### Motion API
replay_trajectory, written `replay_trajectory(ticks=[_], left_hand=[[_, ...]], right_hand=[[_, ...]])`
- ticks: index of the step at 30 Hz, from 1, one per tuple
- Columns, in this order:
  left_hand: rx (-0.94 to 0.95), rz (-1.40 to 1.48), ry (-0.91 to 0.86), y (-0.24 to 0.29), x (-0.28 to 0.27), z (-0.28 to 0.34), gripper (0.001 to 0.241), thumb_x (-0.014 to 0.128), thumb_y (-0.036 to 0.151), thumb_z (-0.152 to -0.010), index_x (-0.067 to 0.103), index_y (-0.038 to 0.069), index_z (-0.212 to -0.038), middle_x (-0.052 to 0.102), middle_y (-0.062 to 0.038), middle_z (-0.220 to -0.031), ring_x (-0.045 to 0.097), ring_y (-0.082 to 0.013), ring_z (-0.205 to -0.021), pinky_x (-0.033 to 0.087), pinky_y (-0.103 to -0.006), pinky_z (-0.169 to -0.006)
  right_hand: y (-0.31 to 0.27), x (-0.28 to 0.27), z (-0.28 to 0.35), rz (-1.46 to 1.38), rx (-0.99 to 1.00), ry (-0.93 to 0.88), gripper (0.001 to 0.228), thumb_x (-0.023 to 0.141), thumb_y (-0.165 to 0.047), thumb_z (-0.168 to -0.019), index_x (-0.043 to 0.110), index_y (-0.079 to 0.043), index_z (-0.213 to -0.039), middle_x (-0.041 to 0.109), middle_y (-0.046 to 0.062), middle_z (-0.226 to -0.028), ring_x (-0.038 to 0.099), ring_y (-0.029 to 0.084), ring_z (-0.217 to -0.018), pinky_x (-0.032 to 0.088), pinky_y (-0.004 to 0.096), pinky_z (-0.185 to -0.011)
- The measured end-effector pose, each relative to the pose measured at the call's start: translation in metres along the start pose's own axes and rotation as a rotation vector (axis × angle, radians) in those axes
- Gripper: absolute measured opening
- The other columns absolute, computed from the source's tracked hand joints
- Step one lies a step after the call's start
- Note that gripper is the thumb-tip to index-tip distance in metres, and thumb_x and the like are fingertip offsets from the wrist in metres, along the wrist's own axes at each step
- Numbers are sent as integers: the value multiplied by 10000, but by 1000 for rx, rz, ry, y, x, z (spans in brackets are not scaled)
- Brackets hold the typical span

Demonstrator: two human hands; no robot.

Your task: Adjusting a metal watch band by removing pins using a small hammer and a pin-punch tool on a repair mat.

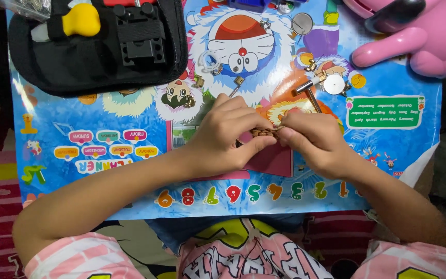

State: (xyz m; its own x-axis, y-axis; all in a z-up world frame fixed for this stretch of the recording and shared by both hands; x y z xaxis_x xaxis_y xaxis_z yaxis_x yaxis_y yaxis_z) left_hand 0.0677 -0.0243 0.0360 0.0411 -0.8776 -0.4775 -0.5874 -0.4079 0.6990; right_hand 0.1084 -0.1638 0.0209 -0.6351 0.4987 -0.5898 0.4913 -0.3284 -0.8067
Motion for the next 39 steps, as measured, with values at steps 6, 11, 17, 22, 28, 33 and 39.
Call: replay_trajectory(ticks=[6, 11, 17, 22, 28, 33, 39], left_hand=[[301, -205, -56, 32, -16, -12, 126, 645, 165, -1037, 644, 58, -970, 582, -73, -814, 444, -275, -775, 286, -425, -714], [410, -431, 20, 45, -18, -8, 173, 536, 115, -1045, 665, 67, -940, 573, -18, -760, 496, -227, -746, 293, -369, -717], [482, -568, 77, 44, -18, -7, 219, 531, 85, -1053, 713, 94, -931, 535, 19, -717, 510, -186, -713, 295, -318, -705], [364, -461, 12, 26, -15, -6, 121, 701, 156, -1028, 677, 81, -936, 558, -30, -741, 474, -236, -714, 276, -364, -690], [199, -292, 48, 14, -27, -13, 103, 687, 111, -1016, 666, 37, -947, 563, -67, -763, 454, -269, -721, 257, -402, -690], [120, -220, 74, 5, -28, -11, 94, 730, 108, -999, 710, 26, -1039, 604, -62, -779, 463, -265, -746, 275, -406, -731], [160, -210, 41, 12, -28, -13, 127, 660, 142, -1038, 668, 29, -980, 575, -75, -777, 449, -269, -735, 258, -406, -711]], right_hand=[[14, 10, 9, -513, 110, 86, 348, 490, -256, -1059, 542, -68, -770, 502, 21, -721, 414, 129, -655, 350, 264, -588], [5, 9, 10, -483, 96, 61, 369, 478, -251, -1062, 506, -82, -735, 468, 9, -688, 383, 126, -640, 337, 268, -591], [12, 5, 8, -328, 161, 47, 372, 486, -269, -1060, 569, -83, -749, 524, -3, -689, 438, 111, -636, 368, 257, -594], [6, -2, 2, -86, 111, 69, 326, 508, -226, -1050, 659, -66, -809, 600, 20, -701, 526, 113, -603, 398, 269, -570], [7, -14, 4, -17, 101, 141, 354, 466, -218, -1076, 618, -58, -800, 618, 30, -727, 525, 130, -620, 397, 289, -587], [-4, -17, 2, 89, -12, 190, 318, 503, -158, -1061, 613, -42, -786, 577, 40, -670, 479, 143, -561, 366, 302, -551], [-33, -8, -4, 650, -258, 199, 106, 755, -85, -922, 651, -83, -903, 567, 25, -701, 538, 236, -621, 361, 348, -508]])
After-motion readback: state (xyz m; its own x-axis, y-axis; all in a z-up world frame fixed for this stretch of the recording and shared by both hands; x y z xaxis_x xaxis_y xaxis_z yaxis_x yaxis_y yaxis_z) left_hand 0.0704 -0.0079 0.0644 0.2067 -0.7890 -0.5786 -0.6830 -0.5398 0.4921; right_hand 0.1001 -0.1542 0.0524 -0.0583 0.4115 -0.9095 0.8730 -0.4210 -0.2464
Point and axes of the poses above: each hand's wrist, its own z-axis away from the middle knuckle, its own x-axis out of the palm, y = z × x, the point moved 8 cm from there along -z, towards the middle knuckle
